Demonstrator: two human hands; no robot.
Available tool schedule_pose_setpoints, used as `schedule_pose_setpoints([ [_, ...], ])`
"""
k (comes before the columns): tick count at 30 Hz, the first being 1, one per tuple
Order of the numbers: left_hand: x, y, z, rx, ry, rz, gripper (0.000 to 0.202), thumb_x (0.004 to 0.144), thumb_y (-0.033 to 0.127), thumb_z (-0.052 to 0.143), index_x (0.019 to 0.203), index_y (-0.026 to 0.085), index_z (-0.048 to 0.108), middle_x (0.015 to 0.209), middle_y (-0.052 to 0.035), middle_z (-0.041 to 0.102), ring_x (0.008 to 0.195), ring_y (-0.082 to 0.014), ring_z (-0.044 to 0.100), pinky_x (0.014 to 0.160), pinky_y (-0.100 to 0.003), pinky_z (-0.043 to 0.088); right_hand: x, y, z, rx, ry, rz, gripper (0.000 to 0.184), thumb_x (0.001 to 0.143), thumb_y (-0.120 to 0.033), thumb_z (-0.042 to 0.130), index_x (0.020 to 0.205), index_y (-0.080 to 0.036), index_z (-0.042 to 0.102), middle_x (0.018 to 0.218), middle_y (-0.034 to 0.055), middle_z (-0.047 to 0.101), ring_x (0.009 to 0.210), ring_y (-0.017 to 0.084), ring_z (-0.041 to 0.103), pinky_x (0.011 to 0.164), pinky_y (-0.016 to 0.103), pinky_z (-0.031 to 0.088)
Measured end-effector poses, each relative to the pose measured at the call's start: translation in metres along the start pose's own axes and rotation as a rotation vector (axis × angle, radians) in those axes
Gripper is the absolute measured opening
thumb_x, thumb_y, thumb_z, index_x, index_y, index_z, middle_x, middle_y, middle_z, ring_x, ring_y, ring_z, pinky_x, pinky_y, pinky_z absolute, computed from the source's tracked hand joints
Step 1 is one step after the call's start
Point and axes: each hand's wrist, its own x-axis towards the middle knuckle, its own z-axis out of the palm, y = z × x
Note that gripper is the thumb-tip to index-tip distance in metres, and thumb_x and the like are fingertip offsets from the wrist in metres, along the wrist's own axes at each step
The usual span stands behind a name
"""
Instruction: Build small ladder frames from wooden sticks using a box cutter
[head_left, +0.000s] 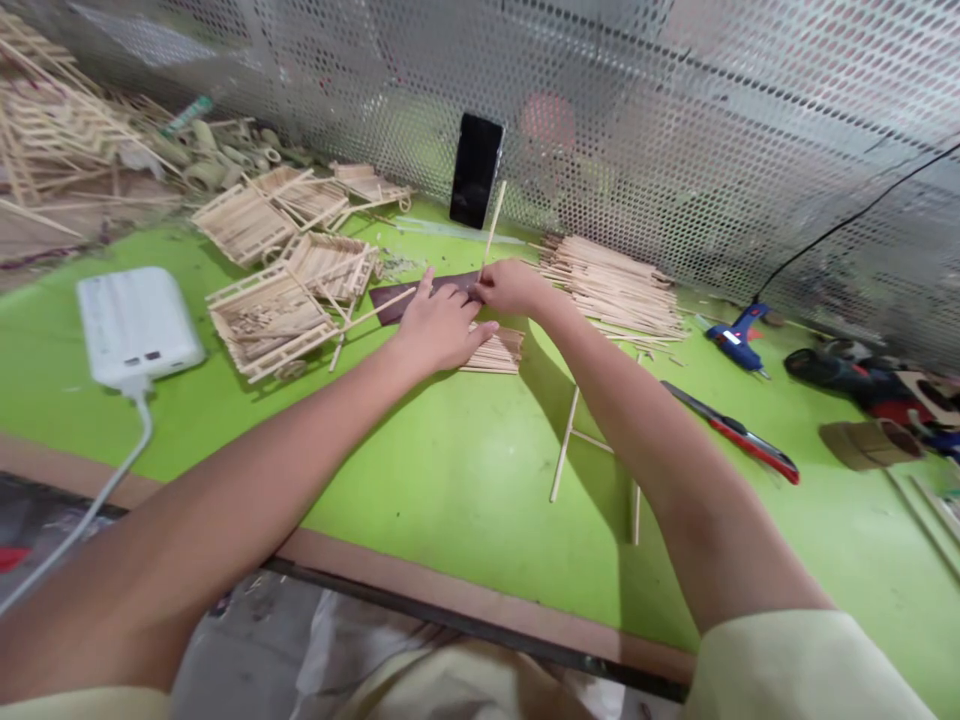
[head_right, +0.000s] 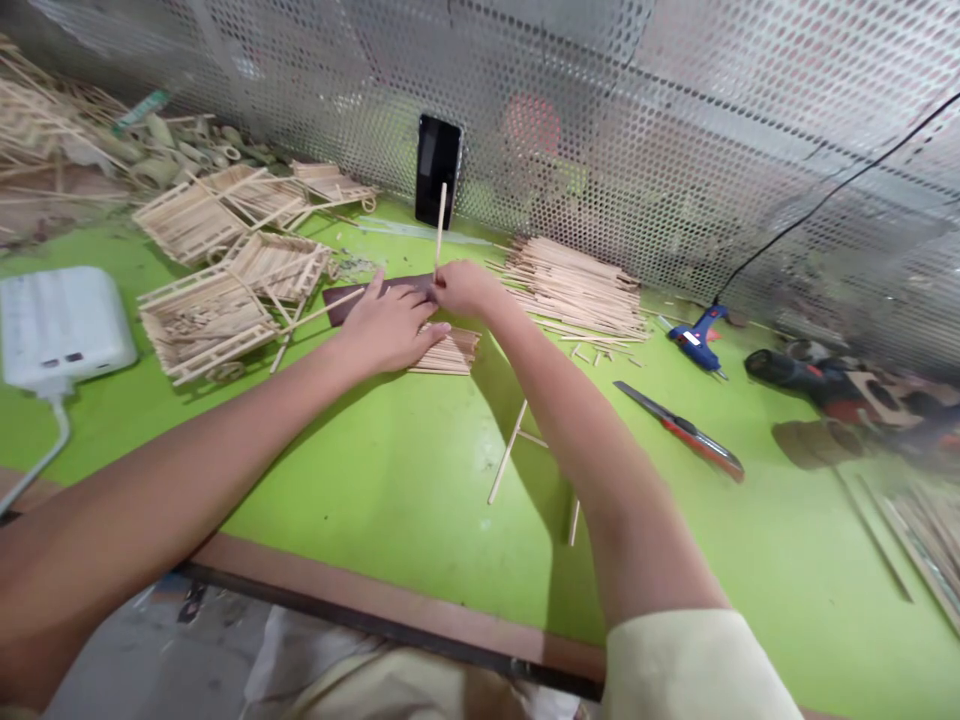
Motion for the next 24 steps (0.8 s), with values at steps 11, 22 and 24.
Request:
schedule_pose_setpoints([
  [11, 0.004, 0.004, -0.004, -0.031, -0.079, -0.047, 0.075, 0.113, 0.055, 0.027, 0.158, 0.004, 0.057, 0.166, -0.0223, 0.054, 0.158, -0.0387, 0.044, 0.135, -0.061, 0.024, 0.004, -0.006, -0.007, -0.042, -0.029, 0.016, 0.030, 0.097, -0.024, 0.057, 0.109, -0.018, 0.084, 0.116, 0.0174, 0.083, 0.105, 0.035, 0.075, 0.092, 0.041, 0.055],
  [22, 0.000, 0.010, -0.008, -0.033, -0.099, -0.077, 0.072, 0.112, 0.053, 0.028, 0.163, 0.008, 0.052, 0.171, -0.0186, 0.049, 0.163, -0.0377, 0.037, 0.137, -0.071, 0.010, 0.001, 0.003, -0.009, -0.059, -0.068, 0.029, 0.037, 0.102, -0.029, 0.053, 0.122, -0.014, 0.081, 0.123, 0.0191, 0.080, 0.111, 0.033, 0.073, 0.093, 0.037, 0.054],
  [24, 0.001, 0.010, -0.008, -0.021, -0.103, -0.079, 0.073, 0.111, 0.054, 0.028, 0.162, 0.008, 0.052, 0.171, -0.0191, 0.049, 0.163, -0.0377, 0.037, 0.136, -0.071, 0.010, -0.001, 0.005, -0.010, -0.054, -0.069, 0.038, 0.038, 0.103, -0.027, 0.052, 0.124, -0.014, 0.080, 0.125, 0.0196, 0.080, 0.113, 0.033, 0.072, 0.095, 0.037, 0.054],
])
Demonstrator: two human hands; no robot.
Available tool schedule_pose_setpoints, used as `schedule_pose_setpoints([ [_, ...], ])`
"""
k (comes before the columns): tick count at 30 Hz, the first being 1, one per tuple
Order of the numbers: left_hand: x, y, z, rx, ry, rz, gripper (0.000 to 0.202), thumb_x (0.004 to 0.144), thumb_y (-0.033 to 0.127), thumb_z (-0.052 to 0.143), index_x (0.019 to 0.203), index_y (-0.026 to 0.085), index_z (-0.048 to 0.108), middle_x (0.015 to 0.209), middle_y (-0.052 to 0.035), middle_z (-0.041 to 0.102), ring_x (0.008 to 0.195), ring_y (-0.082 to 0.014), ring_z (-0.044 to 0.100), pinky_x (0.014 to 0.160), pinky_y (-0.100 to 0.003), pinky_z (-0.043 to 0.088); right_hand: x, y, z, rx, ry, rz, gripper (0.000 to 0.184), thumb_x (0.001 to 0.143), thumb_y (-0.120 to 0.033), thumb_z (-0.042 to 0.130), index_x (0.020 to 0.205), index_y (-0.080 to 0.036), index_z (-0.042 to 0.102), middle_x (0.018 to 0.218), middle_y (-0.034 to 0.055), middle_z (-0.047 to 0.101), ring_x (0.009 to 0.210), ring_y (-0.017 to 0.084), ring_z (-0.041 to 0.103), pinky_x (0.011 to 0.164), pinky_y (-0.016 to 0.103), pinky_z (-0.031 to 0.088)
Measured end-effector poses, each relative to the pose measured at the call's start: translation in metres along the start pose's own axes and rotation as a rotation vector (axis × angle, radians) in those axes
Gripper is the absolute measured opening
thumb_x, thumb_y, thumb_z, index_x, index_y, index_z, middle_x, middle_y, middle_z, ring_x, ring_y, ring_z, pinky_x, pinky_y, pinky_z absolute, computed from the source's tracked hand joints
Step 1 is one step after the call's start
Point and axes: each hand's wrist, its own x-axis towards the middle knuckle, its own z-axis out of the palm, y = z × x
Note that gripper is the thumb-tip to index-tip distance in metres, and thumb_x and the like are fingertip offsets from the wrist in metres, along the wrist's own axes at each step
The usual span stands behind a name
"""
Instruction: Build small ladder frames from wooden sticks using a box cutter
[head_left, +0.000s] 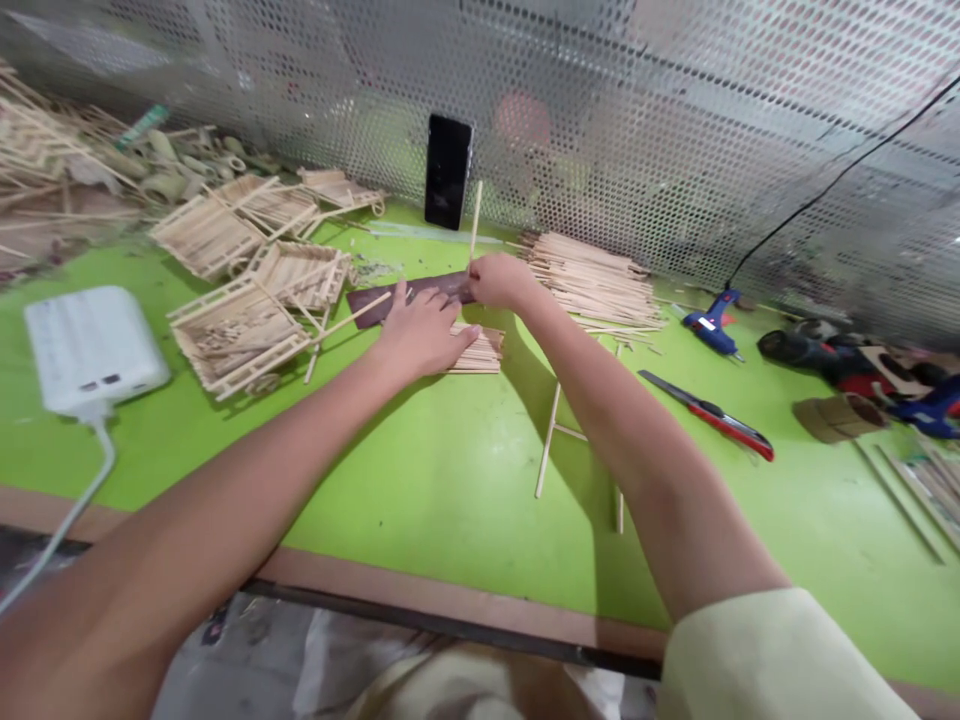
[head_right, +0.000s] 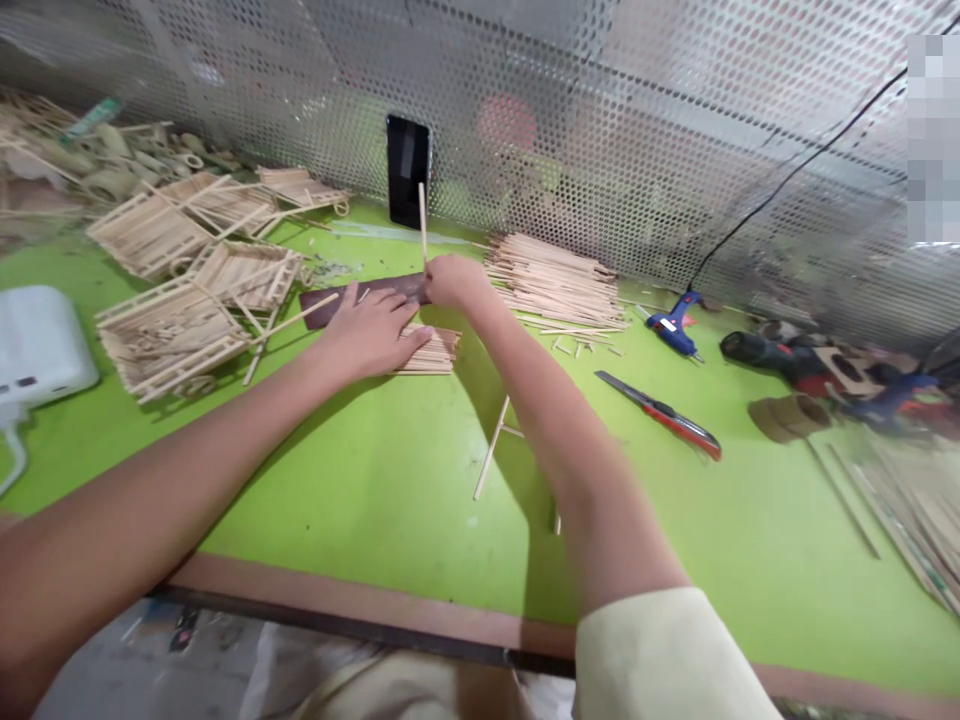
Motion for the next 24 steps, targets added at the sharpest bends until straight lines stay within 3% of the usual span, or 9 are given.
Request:
schedule_pose_setpoints([
  [6, 0.002, -0.001, -0.001, 0.024, -0.022, -0.026, 0.074, 0.111, 0.056, 0.024, 0.164, 0.012, 0.053, 0.172, -0.0178, 0.048, 0.163, -0.0407, 0.037, 0.135, -0.073, 0.010, -0.002, 0.000, -0.001, 0.045, -0.005, 0.031, 0.039, 0.102, -0.023, 0.052, 0.128, -0.013, 0.078, 0.130, 0.0206, 0.078, 0.117, 0.034, 0.071, 0.099, 0.038, 0.053],
  [11, 0.002, -0.003, 0.002, 0.083, -0.028, 0.002, 0.079, 0.111, 0.059, 0.022, 0.167, 0.009, 0.046, 0.174, -0.0190, 0.043, 0.166, -0.0386, 0.033, 0.136, -0.072, 0.007, -0.016, 0.007, -0.014, 0.128, -0.017, 0.059, 0.032, 0.103, -0.023, 0.051, 0.112, -0.009, 0.079, 0.121, 0.0242, 0.078, 0.110, 0.034, 0.071, 0.097, 0.039, 0.051],
  [15, 0.002, -0.007, 0.004, 0.093, 0.022, 0.031, 0.077, 0.111, 0.059, 0.027, 0.165, 0.009, 0.050, 0.172, -0.0192, 0.046, 0.165, -0.0387, 0.034, 0.136, -0.071, 0.007, -0.055, 0.023, -0.029, 0.265, -0.053, 0.011, 0.037, 0.107, -0.031, 0.047, 0.087, -0.014, 0.073, 0.094, 0.0124, 0.076, 0.088, 0.022, 0.066, 0.086, 0.032, 0.047],
  [19, -0.004, -0.004, -0.001, 0.032, 0.247, 0.156, 0.066, 0.108, 0.053, 0.038, 0.156, 0.015, 0.062, 0.160, -0.0170, 0.062, 0.154, -0.0391, 0.051, 0.136, -0.071, 0.013, -0.109, 0.041, -0.032, 0.422, -0.074, -0.019, 0.043, 0.107, -0.044, 0.044, 0.079, -0.019, 0.063, 0.081, 0.0030, 0.067, 0.074, 0.015, 0.058, 0.078, 0.029, 0.045],
  [22, -0.014, 0.008, -0.005, -0.050, 0.445, 0.360, 0.056, 0.103, 0.055, 0.050, 0.136, 0.018, 0.076, 0.137, -0.0151, 0.077, 0.133, -0.0372, 0.067, 0.135, -0.069, 0.021, -0.142, 0.047, -0.027, 0.657, -0.129, -0.087, 0.046, 0.102, -0.056, 0.050, 0.073, -0.021, 0.059, 0.075, 0.0003, 0.060, 0.071, 0.015, 0.053, 0.077, 0.031, 0.042],
  [24, -0.021, 0.018, -0.006, -0.087, 0.506, 0.503, 0.053, 0.103, 0.059, 0.052, 0.122, 0.020, 0.082, 0.121, -0.0131, 0.082, 0.119, -0.0348, 0.072, 0.133, -0.069, 0.028, -0.158, 0.046, -0.024, 0.774, -0.172, -0.126, 0.050, 0.098, -0.063, 0.055, 0.072, -0.021, 0.058, 0.072, -0.0009, 0.057, 0.068, 0.015, 0.049, 0.074, 0.032, 0.041],
])
